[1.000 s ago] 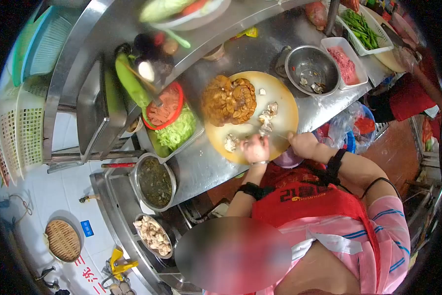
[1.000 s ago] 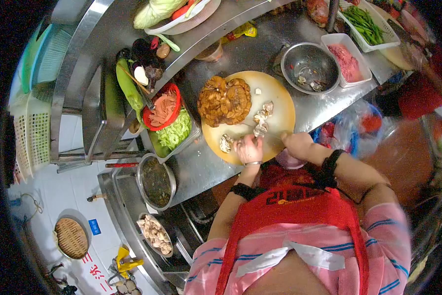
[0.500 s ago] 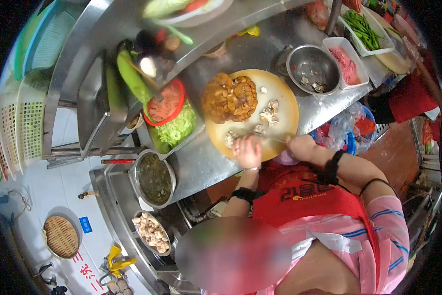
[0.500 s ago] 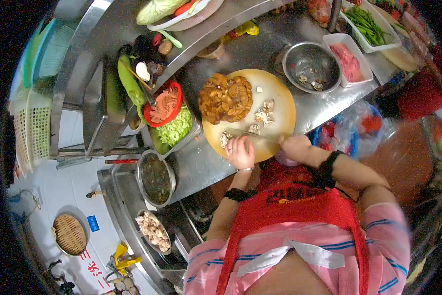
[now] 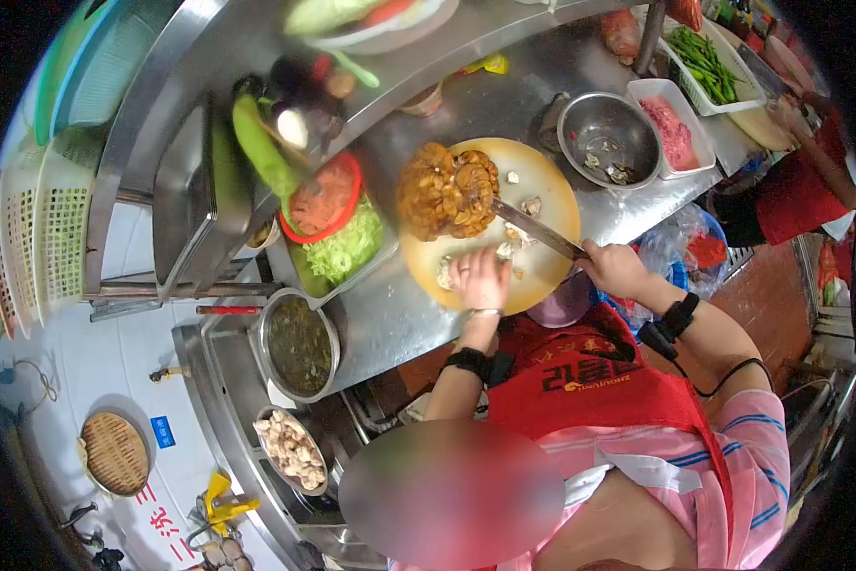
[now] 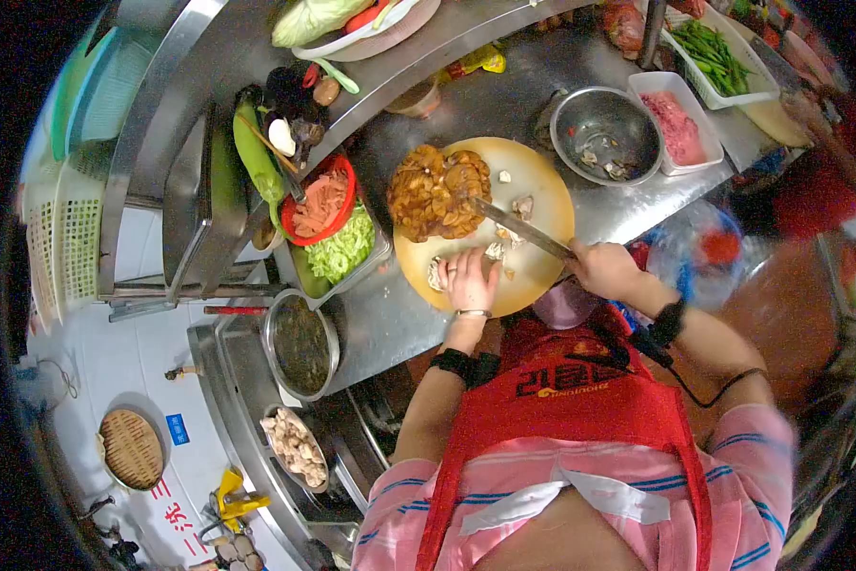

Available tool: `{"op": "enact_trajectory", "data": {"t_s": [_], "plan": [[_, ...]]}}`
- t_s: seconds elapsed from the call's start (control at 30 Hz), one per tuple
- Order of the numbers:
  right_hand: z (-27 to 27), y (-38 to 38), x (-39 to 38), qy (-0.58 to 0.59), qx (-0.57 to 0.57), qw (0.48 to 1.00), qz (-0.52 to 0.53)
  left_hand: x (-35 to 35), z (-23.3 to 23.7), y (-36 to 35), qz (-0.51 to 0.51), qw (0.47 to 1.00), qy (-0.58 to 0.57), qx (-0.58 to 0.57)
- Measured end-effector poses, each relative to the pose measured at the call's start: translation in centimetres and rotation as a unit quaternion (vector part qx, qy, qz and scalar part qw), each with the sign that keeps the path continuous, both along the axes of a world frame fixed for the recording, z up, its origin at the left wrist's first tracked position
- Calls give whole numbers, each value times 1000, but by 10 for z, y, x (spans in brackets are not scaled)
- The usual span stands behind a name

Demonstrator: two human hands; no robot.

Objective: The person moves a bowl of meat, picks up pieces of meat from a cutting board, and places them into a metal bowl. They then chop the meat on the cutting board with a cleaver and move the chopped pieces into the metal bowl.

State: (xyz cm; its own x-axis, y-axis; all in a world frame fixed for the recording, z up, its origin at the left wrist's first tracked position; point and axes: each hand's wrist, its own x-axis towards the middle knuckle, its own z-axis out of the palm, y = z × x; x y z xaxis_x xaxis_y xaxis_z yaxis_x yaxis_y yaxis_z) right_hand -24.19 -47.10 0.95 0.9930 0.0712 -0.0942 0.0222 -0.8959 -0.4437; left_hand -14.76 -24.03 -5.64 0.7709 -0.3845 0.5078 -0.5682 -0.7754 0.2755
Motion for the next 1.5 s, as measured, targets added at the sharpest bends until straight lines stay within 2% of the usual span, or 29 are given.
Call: {"op": "enact_trajectory", "data": {"t_s": [0.1, 0.17, 0.23, 0.33, 0.57, 0.63, 0.87, 0.93, 1.2, 1.23, 1.3, 1.37, 1.4, 1.5], "plan": [[4, 1, -5, 25, -15, 1000, 11, 1, -6, -4, 6, 1000, 2, 11], [7, 5, -7, 50, -26, 998, 18, 1, -10, -3, 22, 999, 12, -30], [9, 11, -6, 69, -42, 995, 62, 0, -7, -5, 24, 999, 2, -30], [10, 17, -4, 97, -70, 991, 56, 1, -9, -7, 30, 999, -6, -36], [6, 26, 5, 99, -89, 987, 93, 7, -18, -5, 32, 998, 4, -60], [12, 31, 10, 147, -128, 976, 99, 9, -19, -5, 26, 997, 7, -70], [13, 37, 23, 160, -106, 976, 103, 15, -22, -1, 20, 996, 40, -73], [1, 41, 30, 133, -54, 987, 78, 18, -25, 0, 18, 998, 28, -61], [-15, 56, 26, 153, -103, 979, 89, 18, -17, -1, -4, 999, 17, -51], [-12, 59, 24, 157, -116, 977, 81, 16, -15, 0, 1, 999, 30, -16], [-13, 58, 21, 145, -106, 981, 74, 9, -9, 4, 9, 999, 44, 24], [-14, 48, 19, 144, -55, 987, 55, 4, 4, -2, 7, 998, 10, 54], [-10, 41, 15, 142, -56, 987, 55, 0, 1, -2, 6, 997, 60, 56], [-11, 12, -3, 129, -2, 992, 10, -19, 8, -14, -10, 998, 42, 55]]}}
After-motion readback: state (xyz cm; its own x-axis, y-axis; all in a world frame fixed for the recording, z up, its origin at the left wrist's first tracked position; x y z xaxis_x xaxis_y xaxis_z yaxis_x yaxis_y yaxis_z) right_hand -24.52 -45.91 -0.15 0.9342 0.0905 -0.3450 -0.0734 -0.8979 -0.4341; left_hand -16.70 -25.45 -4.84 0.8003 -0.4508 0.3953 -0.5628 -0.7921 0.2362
